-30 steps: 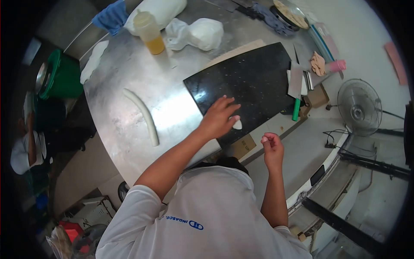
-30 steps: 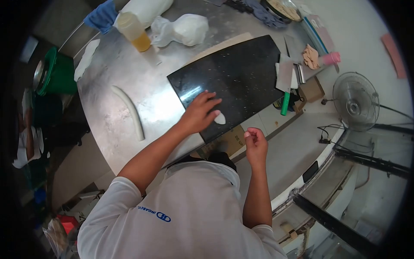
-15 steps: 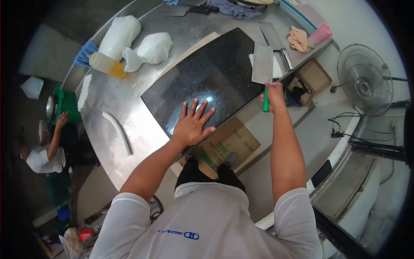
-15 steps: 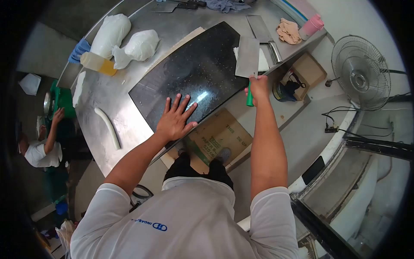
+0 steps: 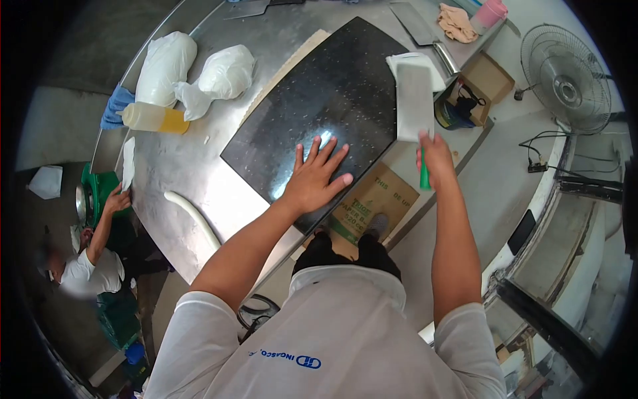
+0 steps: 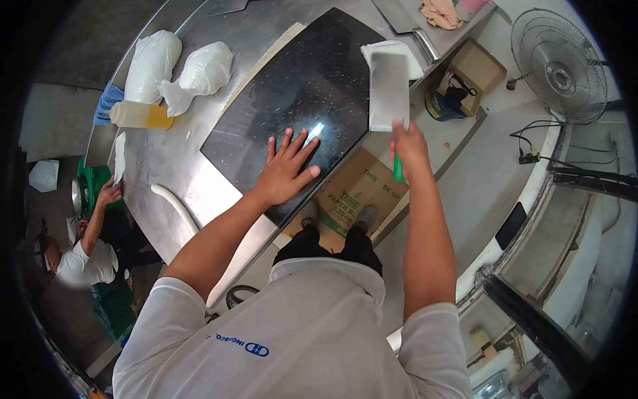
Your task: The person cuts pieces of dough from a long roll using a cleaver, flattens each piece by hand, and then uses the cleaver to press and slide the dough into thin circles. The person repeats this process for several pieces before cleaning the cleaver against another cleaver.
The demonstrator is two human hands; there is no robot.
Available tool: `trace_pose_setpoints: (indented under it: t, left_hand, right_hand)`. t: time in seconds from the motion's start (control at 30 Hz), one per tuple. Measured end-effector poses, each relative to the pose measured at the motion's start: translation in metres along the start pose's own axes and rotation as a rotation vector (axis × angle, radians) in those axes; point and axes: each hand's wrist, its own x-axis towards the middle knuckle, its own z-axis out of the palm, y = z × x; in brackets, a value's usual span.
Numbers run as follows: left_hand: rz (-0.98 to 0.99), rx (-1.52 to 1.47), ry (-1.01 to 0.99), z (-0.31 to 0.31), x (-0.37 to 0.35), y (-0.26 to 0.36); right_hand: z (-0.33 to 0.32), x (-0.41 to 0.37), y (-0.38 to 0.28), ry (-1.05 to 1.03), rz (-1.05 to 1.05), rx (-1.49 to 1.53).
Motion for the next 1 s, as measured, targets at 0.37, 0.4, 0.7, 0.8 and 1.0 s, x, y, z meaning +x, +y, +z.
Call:
trace_pose_setpoints:
  t: [0.37,0.4,0.7,0.8,1.0]
  left_hand:
    - [0.541,0.067,-0.191,0.005,0.002,-0.023]
    - [0.53,0.109,-0.156,0.003,0.021,-0.025]
    - [0.703,0.092,-0.293,-0.004,0.022,-0.02]
    - [0.839,-0.021,-0.262,0.018,0.023,-0.02]
    - [0.654,0.127,-0.061,-0.012,0.093,-0.043]
  right_hand:
    - [0.061,-0.119,0.133,-0.61,-0.207,-0.618]
    - [0.056,-0.099,0.121,-0.635,-0.271,-0.659]
    - [0.057,-0.127,0.162,-0.544,-0.497,-0.655]
    - [0.071,-0.148,0.077,-0.4,0.009,-0.788]
    - [0.074,-0.074,0.035,-0.5,-0.196,-0.894]
